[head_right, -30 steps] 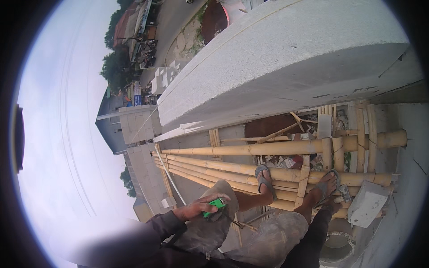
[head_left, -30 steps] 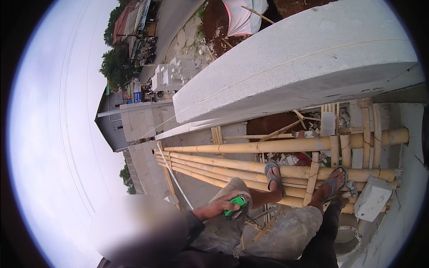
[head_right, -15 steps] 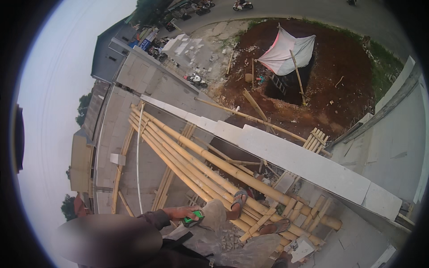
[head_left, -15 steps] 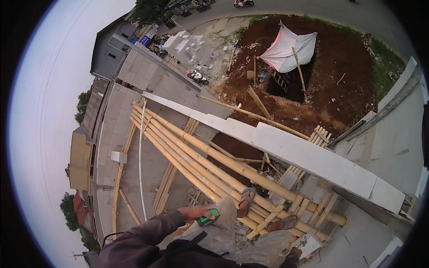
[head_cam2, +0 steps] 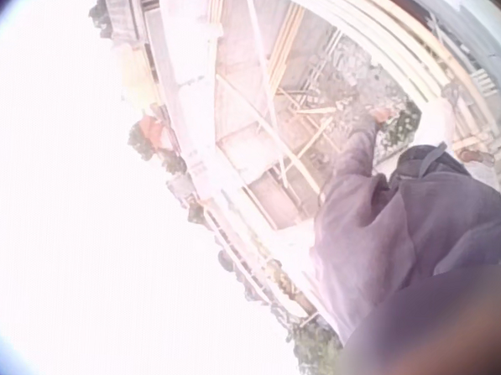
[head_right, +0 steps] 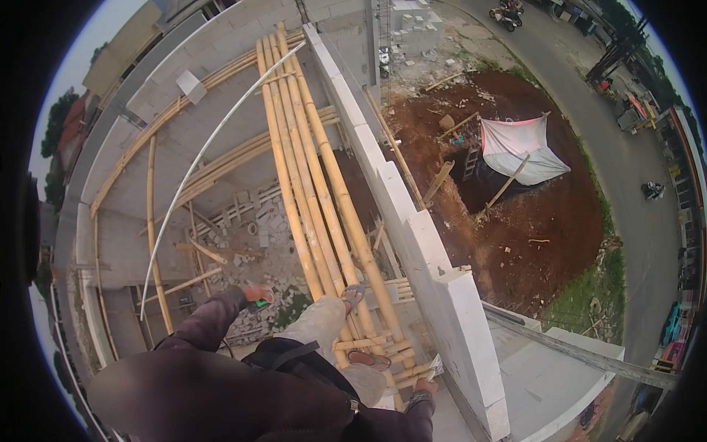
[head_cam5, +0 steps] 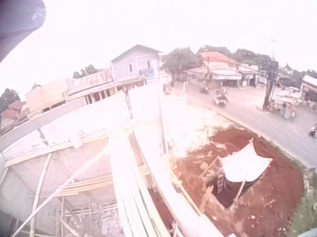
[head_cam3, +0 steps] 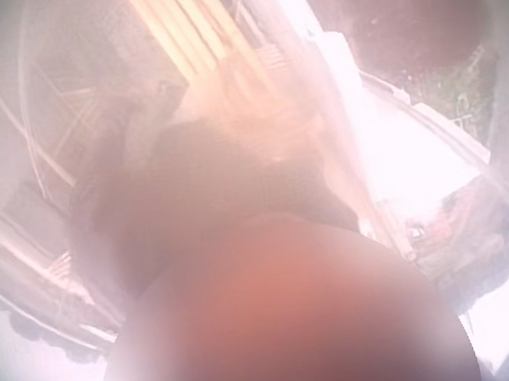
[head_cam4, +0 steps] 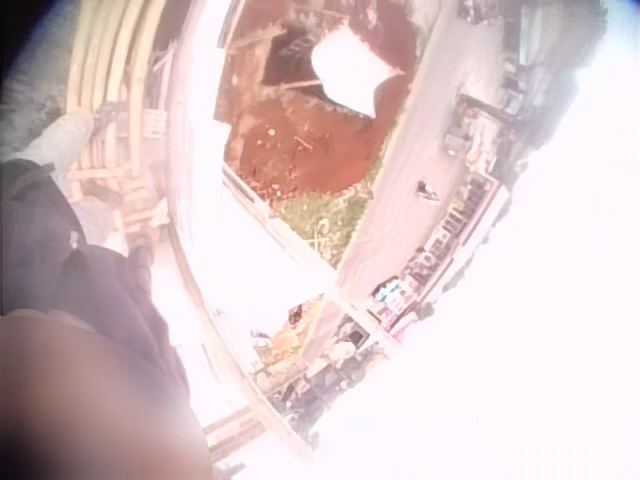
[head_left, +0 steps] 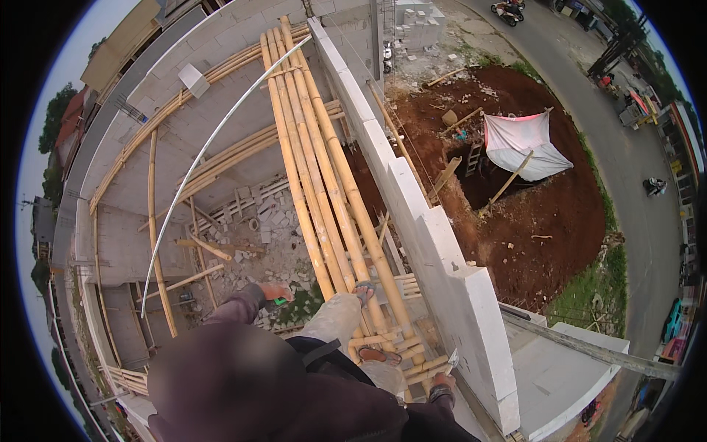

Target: The person places a white concrete block onto a bamboo scaffold, adjusts its position, and uses a hammer to tap it into place. They then measure the wall with a tape measure and hammer a nail into the block.

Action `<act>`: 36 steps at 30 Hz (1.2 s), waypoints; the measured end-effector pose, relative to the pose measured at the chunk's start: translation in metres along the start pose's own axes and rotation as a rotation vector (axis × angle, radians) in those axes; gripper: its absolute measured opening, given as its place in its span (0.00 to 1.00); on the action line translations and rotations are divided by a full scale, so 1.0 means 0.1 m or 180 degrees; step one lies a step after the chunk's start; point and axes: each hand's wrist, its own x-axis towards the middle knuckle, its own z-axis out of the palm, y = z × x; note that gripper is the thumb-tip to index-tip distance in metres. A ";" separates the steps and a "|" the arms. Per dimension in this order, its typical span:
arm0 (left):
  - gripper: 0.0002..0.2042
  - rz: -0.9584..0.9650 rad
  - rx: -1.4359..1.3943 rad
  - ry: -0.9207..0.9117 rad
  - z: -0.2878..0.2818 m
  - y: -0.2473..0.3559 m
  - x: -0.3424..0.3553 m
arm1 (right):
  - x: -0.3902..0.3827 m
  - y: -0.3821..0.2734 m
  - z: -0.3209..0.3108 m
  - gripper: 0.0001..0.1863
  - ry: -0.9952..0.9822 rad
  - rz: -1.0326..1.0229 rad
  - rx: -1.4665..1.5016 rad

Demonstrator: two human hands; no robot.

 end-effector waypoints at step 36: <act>0.22 -0.0124 -0.1206 0.0463 -3.75 -1.41 -0.38 | -0.88 -6.64 2.92 0.28 -0.0331 -0.1967 -0.1686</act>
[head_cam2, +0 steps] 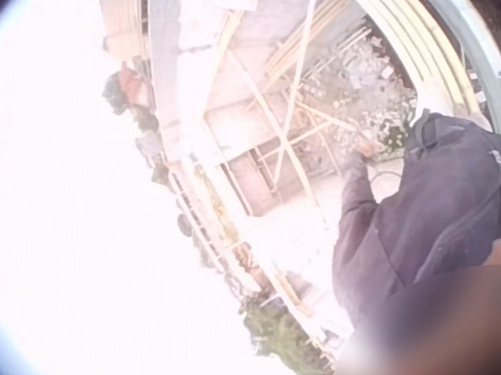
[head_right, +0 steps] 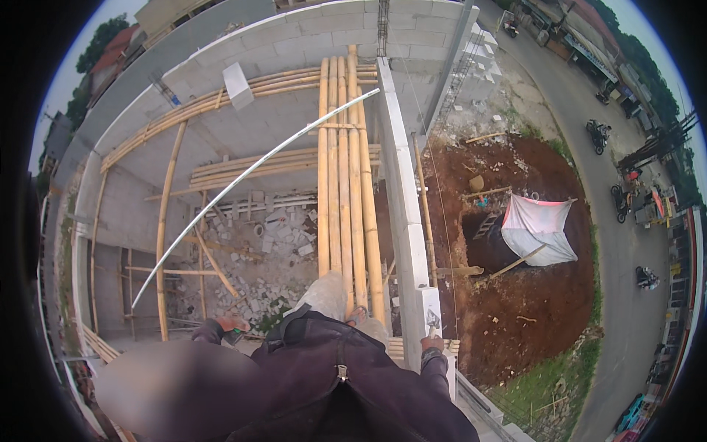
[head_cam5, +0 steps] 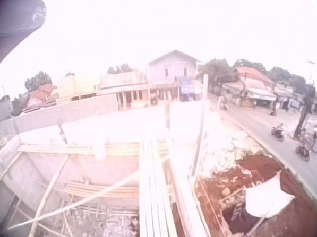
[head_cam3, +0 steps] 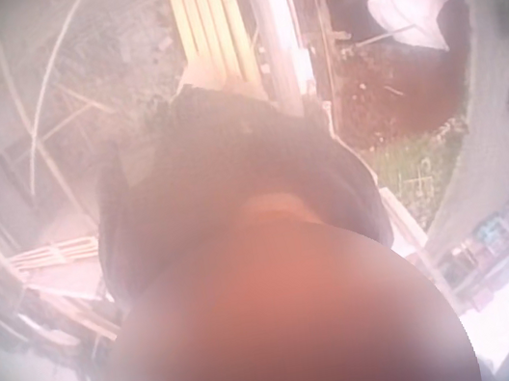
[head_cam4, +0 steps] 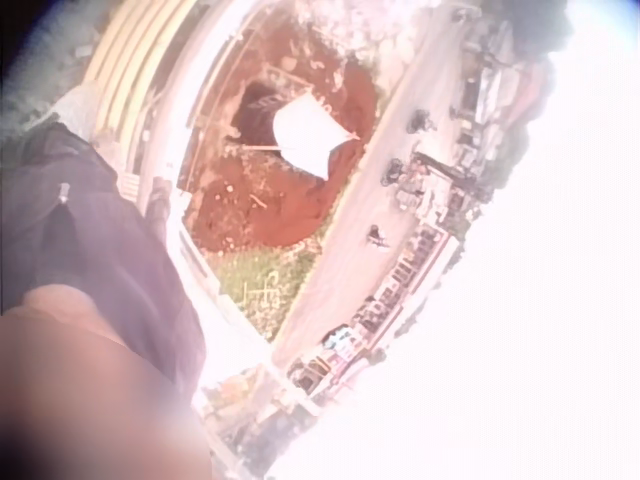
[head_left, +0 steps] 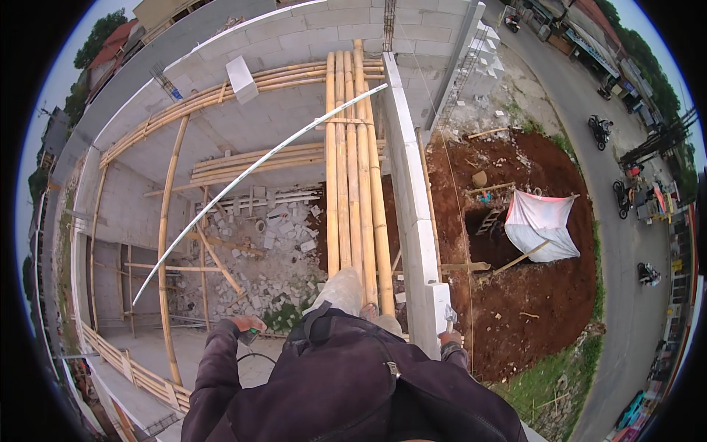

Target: The person places a white concrete block onto a bamboo scaffold, adjusts its position, and uses a hammer to tap it into place. They then measure the wall with a tape measure and hammer a nail into the block.

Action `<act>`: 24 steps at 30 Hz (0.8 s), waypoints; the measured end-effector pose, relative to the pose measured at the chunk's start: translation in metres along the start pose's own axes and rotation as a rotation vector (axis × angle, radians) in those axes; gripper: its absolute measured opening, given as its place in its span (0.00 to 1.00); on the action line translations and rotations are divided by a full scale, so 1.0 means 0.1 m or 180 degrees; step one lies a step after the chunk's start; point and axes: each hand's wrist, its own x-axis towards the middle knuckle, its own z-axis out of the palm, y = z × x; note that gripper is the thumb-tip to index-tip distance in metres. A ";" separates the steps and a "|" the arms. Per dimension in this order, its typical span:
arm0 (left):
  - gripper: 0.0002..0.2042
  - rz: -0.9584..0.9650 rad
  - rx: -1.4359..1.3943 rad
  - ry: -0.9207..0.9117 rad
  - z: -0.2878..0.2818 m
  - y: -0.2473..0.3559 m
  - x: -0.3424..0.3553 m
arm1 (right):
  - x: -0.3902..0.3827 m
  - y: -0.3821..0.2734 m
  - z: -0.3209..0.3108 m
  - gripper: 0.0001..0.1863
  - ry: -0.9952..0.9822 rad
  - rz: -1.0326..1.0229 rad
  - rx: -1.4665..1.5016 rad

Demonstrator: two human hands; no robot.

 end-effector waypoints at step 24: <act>0.19 0.0556 -0.0564 0.0020 -5.06 3.32 2.28 | 2.13 -5.23 0.05 0.25 -0.0376 0.0244 -0.0791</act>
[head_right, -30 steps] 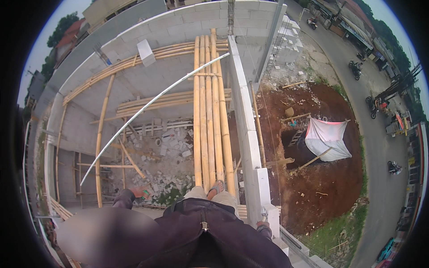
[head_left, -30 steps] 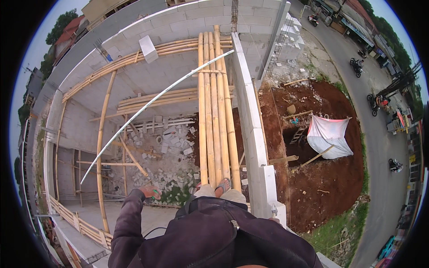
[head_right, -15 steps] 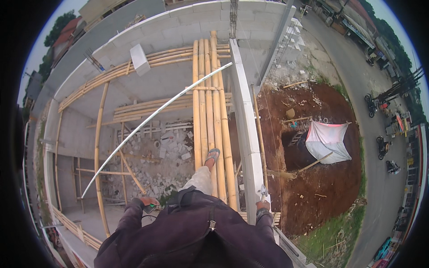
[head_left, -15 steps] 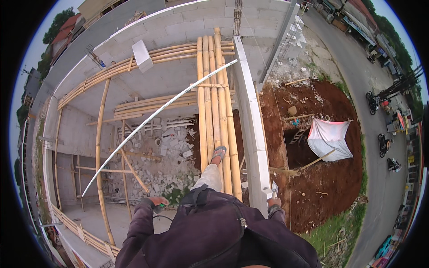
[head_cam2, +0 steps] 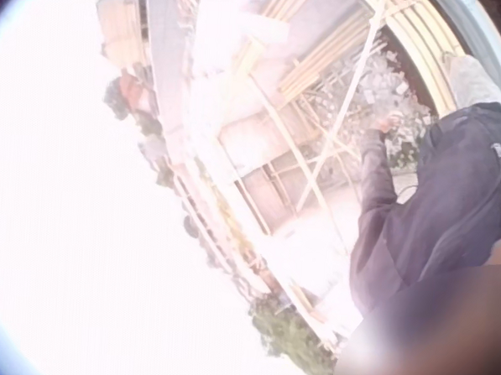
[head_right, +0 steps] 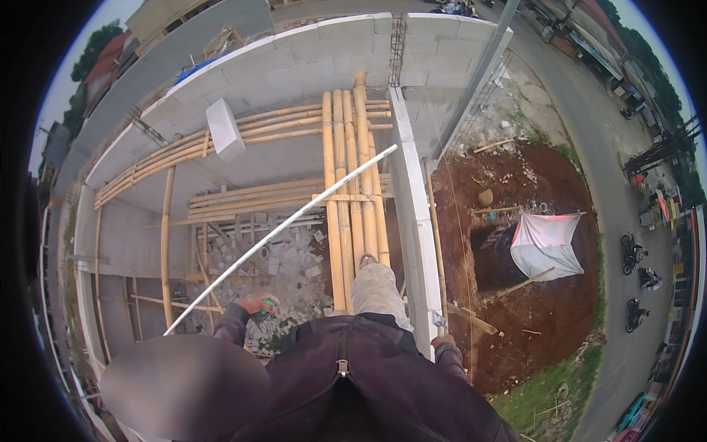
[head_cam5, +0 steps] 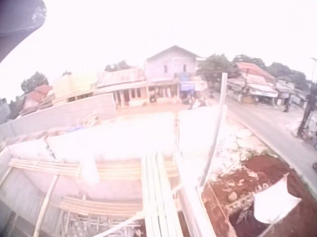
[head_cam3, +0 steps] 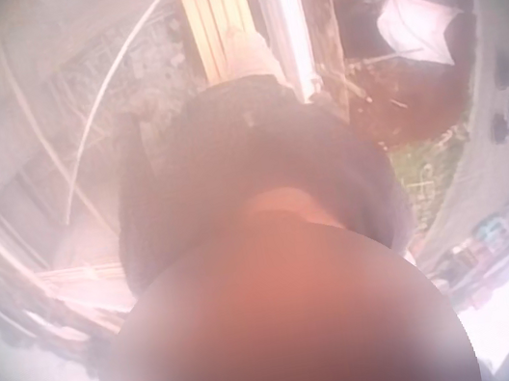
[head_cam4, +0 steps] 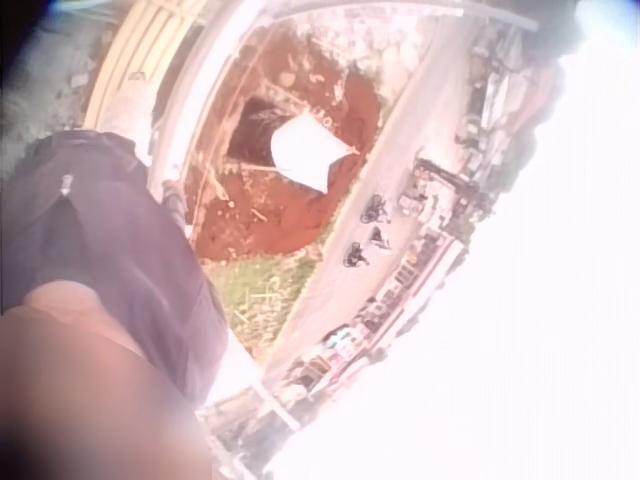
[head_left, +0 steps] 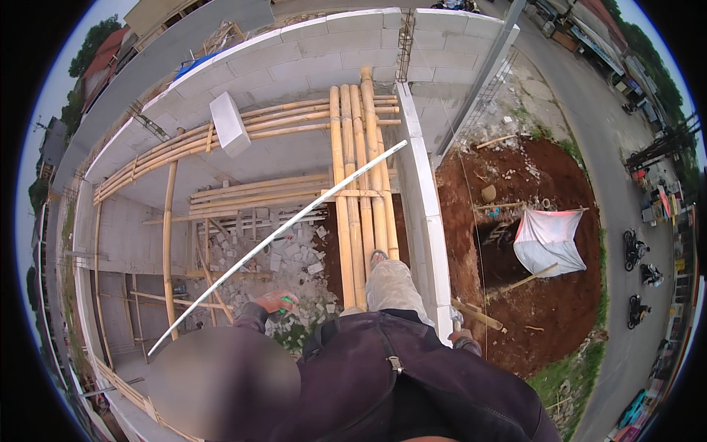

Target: The person places a white concrete block onto a bamboo scaffold, adjusts its position, and uses a hammer to tap it into place. They then measure the wall with a tape measure and hammer a nail into the block.

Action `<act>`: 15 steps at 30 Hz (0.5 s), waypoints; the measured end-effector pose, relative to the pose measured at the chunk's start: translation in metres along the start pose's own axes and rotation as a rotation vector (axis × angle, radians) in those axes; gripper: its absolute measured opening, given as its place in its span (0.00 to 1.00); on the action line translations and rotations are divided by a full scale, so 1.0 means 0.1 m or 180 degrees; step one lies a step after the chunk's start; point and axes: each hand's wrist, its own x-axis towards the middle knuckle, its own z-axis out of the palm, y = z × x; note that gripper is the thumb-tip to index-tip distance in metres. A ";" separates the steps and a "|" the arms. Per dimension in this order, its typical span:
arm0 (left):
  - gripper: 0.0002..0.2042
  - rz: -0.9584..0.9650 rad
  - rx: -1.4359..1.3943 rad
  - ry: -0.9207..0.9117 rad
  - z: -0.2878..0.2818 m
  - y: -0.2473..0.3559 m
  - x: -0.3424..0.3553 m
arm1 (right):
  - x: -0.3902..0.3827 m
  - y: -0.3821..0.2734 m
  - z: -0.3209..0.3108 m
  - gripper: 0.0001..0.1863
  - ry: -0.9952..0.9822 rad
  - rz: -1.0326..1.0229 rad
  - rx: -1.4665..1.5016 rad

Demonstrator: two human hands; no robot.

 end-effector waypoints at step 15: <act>0.17 -0.0529 -0.0829 0.0042 -2.24 1.15 1.77 | 1.15 -4.19 -1.48 0.29 -0.0026 -0.0379 -0.0065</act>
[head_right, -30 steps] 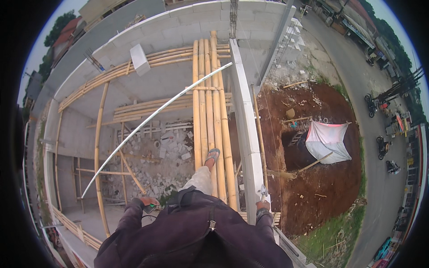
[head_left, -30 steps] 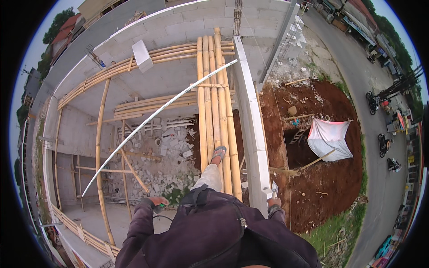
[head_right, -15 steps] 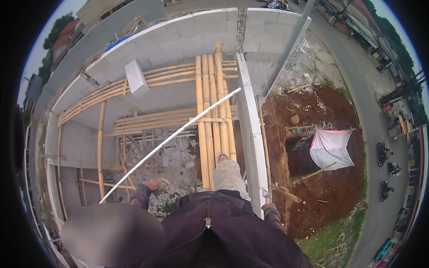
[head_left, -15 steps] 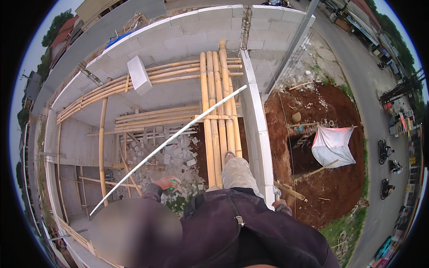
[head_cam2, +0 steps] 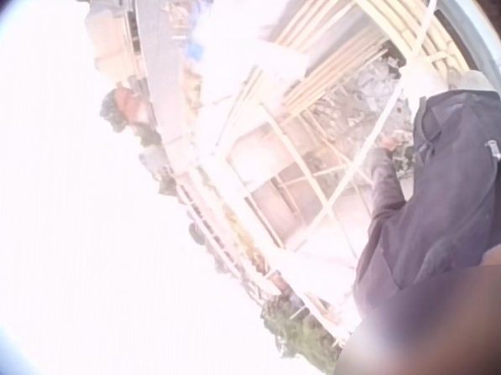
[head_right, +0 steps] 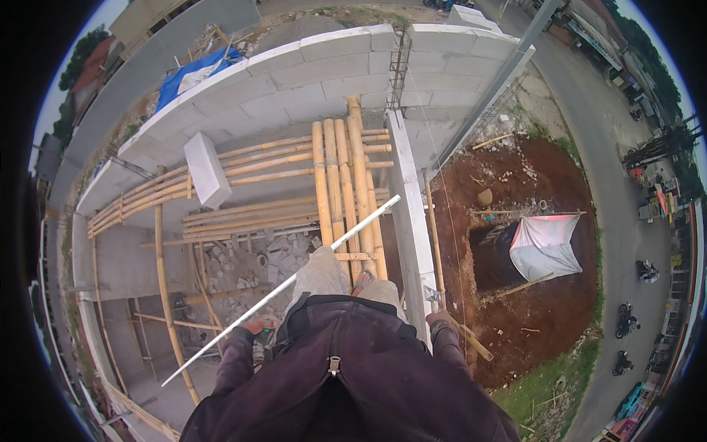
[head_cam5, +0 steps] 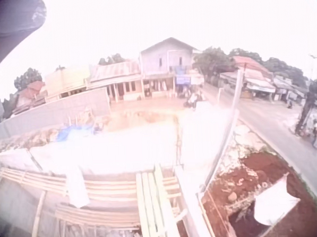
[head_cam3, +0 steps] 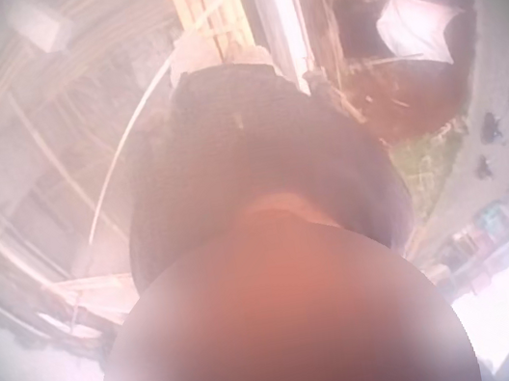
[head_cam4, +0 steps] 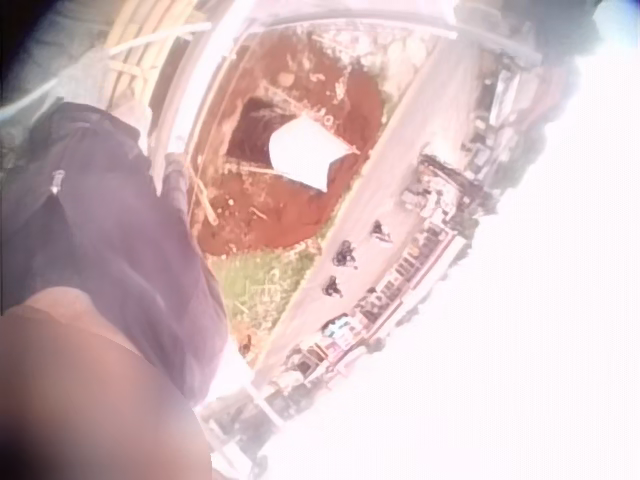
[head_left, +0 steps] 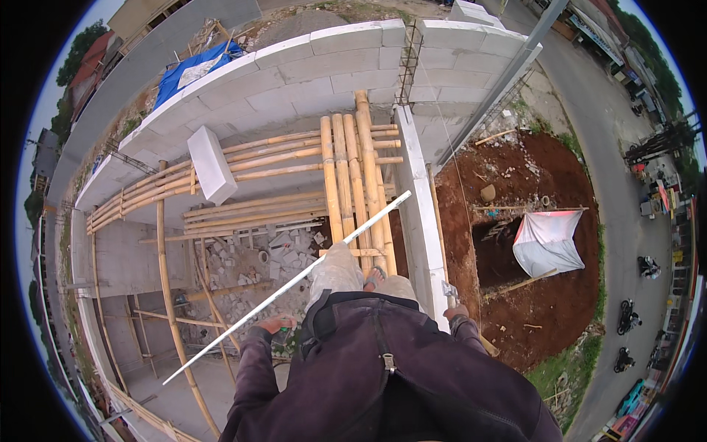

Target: The person places a white concrete block onto a bamboo scaffold, adjusts its position, and uses a hammer to tap it into place. They then measure the wall with a tape measure and hammer a nail into the block.

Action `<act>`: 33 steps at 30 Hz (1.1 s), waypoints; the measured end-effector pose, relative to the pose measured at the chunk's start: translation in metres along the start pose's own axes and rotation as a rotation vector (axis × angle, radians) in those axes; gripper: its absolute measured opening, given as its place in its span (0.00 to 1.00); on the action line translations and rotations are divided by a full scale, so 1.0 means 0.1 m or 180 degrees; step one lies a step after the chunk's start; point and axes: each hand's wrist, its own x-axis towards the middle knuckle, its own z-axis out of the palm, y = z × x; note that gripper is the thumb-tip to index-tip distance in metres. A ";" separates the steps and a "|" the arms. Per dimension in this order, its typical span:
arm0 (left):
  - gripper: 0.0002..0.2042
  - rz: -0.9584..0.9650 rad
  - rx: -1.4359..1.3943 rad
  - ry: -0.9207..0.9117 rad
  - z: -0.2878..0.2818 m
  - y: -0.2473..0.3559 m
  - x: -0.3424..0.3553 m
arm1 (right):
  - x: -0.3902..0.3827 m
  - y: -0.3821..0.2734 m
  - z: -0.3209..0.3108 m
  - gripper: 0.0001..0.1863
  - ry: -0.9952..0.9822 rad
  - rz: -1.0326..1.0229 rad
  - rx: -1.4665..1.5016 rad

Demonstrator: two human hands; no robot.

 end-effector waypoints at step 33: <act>0.40 0.2416 0.2167 0.2140 -4.00 8.59 3.03 | 1.04 -5.90 -2.46 0.21 0.0165 0.0155 0.1370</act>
